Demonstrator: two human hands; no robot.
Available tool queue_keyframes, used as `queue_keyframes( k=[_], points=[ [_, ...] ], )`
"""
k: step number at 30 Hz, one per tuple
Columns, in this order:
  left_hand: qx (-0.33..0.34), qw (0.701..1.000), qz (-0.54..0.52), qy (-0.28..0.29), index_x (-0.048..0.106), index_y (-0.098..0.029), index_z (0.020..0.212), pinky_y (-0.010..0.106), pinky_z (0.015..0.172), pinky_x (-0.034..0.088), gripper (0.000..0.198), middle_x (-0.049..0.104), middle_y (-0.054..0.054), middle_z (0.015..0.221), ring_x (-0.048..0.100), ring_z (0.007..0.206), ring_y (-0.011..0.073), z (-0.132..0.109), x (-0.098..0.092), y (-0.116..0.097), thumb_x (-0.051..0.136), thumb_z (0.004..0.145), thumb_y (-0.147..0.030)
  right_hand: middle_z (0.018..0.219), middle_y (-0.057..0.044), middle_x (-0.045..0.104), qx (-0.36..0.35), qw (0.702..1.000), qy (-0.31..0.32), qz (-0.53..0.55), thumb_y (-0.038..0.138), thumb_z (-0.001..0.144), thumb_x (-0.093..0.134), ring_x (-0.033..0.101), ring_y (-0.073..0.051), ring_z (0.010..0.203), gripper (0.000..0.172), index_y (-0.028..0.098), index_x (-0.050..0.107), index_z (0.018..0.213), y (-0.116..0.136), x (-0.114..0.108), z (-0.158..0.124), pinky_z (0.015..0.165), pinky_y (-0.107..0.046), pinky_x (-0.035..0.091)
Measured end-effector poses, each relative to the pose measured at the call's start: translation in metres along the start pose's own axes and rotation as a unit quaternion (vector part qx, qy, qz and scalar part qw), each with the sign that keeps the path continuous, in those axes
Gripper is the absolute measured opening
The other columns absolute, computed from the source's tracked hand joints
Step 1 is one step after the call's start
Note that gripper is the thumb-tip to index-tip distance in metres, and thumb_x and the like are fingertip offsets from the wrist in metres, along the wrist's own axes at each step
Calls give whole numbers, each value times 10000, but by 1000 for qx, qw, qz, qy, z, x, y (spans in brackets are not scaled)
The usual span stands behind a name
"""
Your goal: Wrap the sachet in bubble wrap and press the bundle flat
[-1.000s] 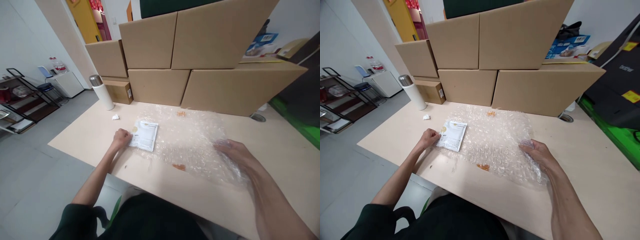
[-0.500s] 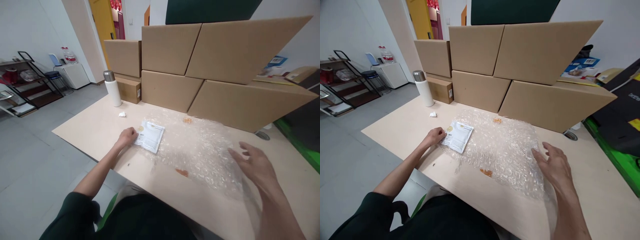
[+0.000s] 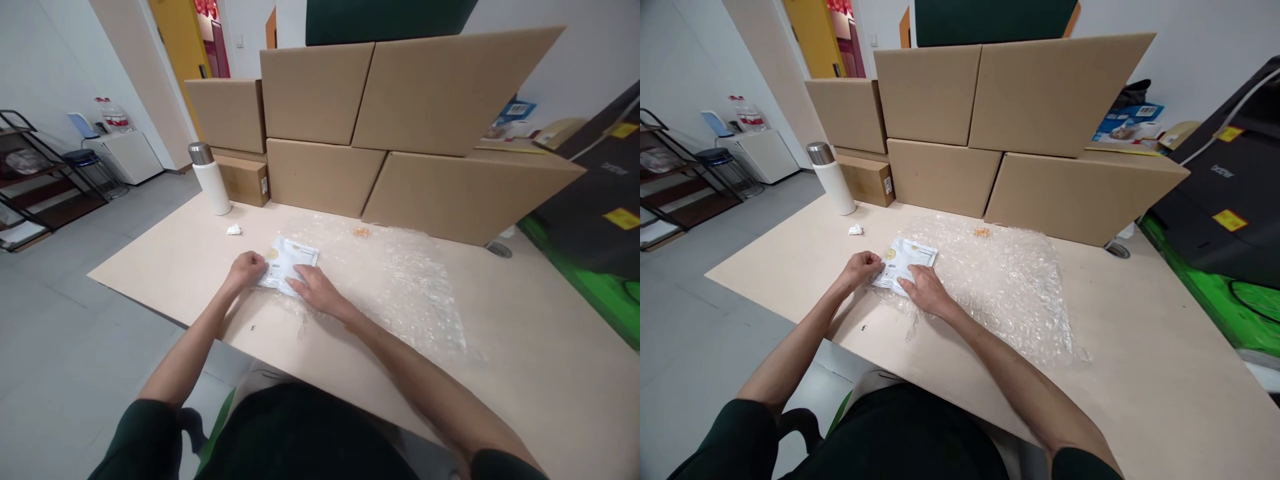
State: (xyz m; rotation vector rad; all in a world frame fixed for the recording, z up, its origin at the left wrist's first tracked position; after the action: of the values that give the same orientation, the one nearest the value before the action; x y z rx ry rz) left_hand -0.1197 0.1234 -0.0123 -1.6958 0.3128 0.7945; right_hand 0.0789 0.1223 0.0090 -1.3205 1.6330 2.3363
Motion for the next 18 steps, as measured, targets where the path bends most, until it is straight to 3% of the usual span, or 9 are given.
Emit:
queue_keyframes(
  k=[4, 8, 11, 14, 16, 18],
  points=[
    [50, 996, -71, 10, 588, -154, 876, 222, 563, 394, 269, 593, -8, 712, 526, 603, 116, -15, -2, -33, 633, 760, -393, 1176, -109, 670, 63, 993, -23, 99, 558, 951, 458, 578, -291, 1159, 464, 214, 621, 1216, -7, -7, -5, 1016, -443, 399],
    [144, 969, -179, 87, 568, -168, 901, 223, 580, 397, 369, 587, -1, 778, 509, 636, 112, -42, 14, -95, 612, 834, -528, 1268, -81, 647, 120, 952, -45, 277, 606, 932, 457, 587, -270, 1164, 475, 263, 623, 1214, -16, -17, -25, 942, -419, 461],
    [197, 958, -155, 140, 610, -168, 930, 267, 689, 459, 472, 638, 47, 908, 570, 817, 174, -61, 40, -136, 456, 918, -614, 1225, -86, 675, 151, 893, -67, 418, 631, 910, 459, 635, -262, 1066, 492, 256, 643, 1170, -27, -24, -38, 838, -387, 513],
    [276, 943, -57, 176, 668, -168, 906, 347, 868, 463, 511, 655, 80, 937, 564, 974, 236, -76, 77, -164, 340, 979, -554, 1077, -97, 718, 194, 839, -80, 501, 640, 887, 457, 666, -270, 966, 513, 223, 662, 1105, -45, -31, -53, 758, -379, 538],
    [306, 933, 22, 188, 704, -180, 960, 398, 954, 432, 472, 652, 98, 962, 544, 1051, 269, -80, 103, -168, 339, 995, -476, 995, -97, 726, 218, 828, -95, 508, 603, 862, 492, 669, -278, 948, 474, 203, 674, 1042, -58, -40, -64, 742, -376, 539],
    [304, 928, 102, 188, 710, -207, 1108, 442, 980, 420, 401, 631, 118, 1071, 528, 1103, 298, -80, 126, -163, 382, 985, -400, 934, -96, 721, 229, 836, -117, 485, 530, 811, 564, 665, -278, 933, 391, 187, 679, 959, -72, -53, -75, 756, -373, 532]
  ],
)
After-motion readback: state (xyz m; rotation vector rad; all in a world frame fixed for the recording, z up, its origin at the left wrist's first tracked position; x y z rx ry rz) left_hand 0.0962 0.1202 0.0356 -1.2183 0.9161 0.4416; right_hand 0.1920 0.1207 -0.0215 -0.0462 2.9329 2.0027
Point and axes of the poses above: each hand's wrist, its own z-axis towards the middle knuckle, its own x-axis out of the palm, y = z × x, the point moved 9 cm from there along z, towards the middle knuckle
